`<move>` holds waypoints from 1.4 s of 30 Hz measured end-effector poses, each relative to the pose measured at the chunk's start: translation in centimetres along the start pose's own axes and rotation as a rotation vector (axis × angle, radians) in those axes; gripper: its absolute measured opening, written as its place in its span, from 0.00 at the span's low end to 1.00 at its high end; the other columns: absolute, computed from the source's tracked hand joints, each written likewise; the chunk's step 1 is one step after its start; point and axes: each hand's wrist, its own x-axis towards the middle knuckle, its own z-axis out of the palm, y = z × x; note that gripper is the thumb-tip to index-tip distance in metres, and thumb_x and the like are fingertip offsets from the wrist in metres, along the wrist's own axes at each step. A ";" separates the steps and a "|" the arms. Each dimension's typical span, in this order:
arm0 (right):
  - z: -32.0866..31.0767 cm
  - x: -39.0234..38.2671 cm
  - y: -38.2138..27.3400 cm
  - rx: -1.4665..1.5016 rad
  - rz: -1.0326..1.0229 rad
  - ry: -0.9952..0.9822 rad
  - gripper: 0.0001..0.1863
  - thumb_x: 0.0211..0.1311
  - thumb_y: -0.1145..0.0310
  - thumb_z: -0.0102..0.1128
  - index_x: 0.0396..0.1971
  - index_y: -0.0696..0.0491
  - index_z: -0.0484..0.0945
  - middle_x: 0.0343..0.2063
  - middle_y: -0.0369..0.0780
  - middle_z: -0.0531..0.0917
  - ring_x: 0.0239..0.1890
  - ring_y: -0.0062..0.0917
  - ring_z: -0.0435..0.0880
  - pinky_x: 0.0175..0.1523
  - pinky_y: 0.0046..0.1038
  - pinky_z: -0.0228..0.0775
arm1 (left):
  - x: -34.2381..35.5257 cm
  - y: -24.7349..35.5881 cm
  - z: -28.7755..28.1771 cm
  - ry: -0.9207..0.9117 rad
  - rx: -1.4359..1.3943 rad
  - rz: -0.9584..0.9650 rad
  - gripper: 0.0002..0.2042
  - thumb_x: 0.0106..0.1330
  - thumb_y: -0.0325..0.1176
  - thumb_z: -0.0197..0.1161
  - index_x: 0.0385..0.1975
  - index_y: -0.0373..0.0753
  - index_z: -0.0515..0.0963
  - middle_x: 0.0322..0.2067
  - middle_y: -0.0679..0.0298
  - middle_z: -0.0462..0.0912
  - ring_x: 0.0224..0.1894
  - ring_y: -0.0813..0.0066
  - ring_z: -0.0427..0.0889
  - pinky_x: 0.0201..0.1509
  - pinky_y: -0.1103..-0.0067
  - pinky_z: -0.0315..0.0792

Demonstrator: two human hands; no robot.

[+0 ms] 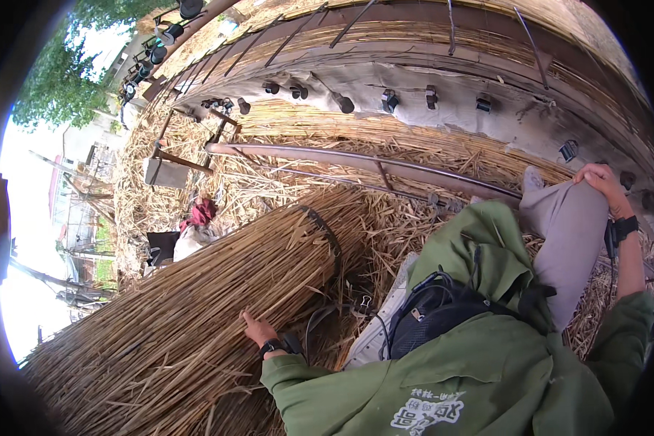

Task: Manually weaving straw into a mat using a traditional loom.

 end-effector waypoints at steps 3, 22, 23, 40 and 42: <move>0.1 0.0 0.5 0.044 0.007 0.010 0.22 0.60 0.50 0.55 0.26 0.57 0.78 0.27 0.36 0.80 0.37 0.21 0.77 0.47 0.22 0.64 | 0.1 -1.2 2.7 -0.084 0.112 -0.007 0.19 0.71 0.39 0.51 0.51 0.28 0.71 0.51 0.56 0.75 0.48 0.64 0.76 0.52 0.71 0.71; 1.3 1.0 -2.4 -0.246 0.009 0.024 0.17 0.60 0.59 0.57 0.36 0.59 0.79 0.32 0.43 0.82 0.41 0.30 0.79 0.50 0.28 0.66 | -10.4 30.1 9.2 0.062 -0.362 0.680 0.12 0.74 0.39 0.47 0.40 0.35 0.69 0.21 0.65 0.68 0.21 0.77 0.66 0.25 0.79 0.63; 2.3 1.3 -3.7 -0.374 -0.007 0.026 0.16 0.58 0.61 0.58 0.40 0.59 0.78 0.35 0.45 0.82 0.43 0.34 0.79 0.52 0.30 0.67 | -12.7 30.9 11.3 -0.144 -0.432 0.744 0.12 0.74 0.39 0.48 0.41 0.36 0.68 0.20 0.67 0.66 0.20 0.79 0.64 0.25 0.79 0.62; 12.7 5.9 -17.2 -0.485 -0.773 0.256 0.14 0.54 0.67 0.61 0.41 0.49 0.74 0.30 0.37 0.80 0.30 0.35 0.81 0.31 0.35 0.72 | -32.0 33.5 27.2 -1.011 -1.142 -0.301 0.06 0.73 0.36 0.49 0.37 0.42 0.64 0.30 0.65 0.71 0.33 0.72 0.70 0.46 0.68 0.70; 12.7 6.0 -15.2 -0.464 -0.772 0.232 0.13 0.54 0.67 0.60 0.41 0.48 0.74 0.30 0.37 0.80 0.30 0.36 0.81 0.31 0.36 0.71 | -30.2 33.1 27.0 -0.879 -1.093 -0.225 0.07 0.73 0.37 0.49 0.37 0.42 0.64 0.31 0.64 0.71 0.34 0.72 0.71 0.45 0.69 0.72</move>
